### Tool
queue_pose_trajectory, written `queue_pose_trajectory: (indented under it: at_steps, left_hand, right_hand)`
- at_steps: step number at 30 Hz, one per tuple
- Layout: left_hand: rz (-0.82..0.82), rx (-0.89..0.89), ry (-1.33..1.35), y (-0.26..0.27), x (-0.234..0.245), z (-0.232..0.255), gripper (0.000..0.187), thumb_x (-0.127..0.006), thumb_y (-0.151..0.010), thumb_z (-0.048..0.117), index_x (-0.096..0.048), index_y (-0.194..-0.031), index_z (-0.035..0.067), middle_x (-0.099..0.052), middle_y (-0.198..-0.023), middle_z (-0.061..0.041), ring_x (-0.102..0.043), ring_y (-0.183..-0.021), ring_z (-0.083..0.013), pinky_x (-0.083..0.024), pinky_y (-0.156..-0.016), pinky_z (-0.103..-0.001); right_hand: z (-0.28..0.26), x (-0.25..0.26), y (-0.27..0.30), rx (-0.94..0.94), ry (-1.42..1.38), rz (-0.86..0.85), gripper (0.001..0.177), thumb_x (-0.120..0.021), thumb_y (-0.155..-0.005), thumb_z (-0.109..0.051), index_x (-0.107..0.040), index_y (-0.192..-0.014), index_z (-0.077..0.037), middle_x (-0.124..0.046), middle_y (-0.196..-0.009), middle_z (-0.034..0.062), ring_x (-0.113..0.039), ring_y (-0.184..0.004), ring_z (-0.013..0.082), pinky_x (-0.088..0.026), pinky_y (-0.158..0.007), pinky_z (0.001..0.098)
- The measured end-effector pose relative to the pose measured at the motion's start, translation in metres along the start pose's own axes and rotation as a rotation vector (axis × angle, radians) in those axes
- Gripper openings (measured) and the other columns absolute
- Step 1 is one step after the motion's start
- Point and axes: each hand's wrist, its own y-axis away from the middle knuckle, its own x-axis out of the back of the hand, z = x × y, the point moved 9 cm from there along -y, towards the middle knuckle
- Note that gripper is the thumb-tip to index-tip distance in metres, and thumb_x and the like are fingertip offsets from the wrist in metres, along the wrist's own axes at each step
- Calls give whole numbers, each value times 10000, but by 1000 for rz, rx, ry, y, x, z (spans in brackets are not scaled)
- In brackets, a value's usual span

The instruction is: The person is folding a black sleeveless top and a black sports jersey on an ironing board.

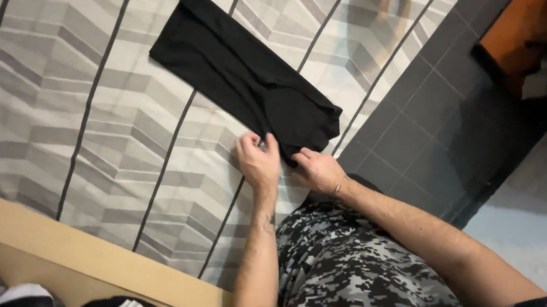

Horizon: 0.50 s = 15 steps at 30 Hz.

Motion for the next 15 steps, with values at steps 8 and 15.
queue_pose_trajectory:
  at_steps: [8,15]
  left_hand:
    - [-205,73,-185,65,-17,-13,272,-715,-780,185,-522,-969,150,-597,-920,-92,-712,-812,-370,-589,-683,-477]
    - [-139,217,-167,90,-12,3,356,-760,-795,374,-559,-962,133,-638,-875,-121,-721,-808,-389,-576,-658,-487]
  right_hand:
    - [10,104,10,-145,-602,90,264,-760,-910,-302,-727,-1115,-139,-718,-846,17,-720,-734,175,-573,-627,289]
    - [-132,302,74,225,-1013,-117,263,-642,-936,-209,-721,-1075,-1,-748,-916,157,-699,-897,229,-554,-812,390]
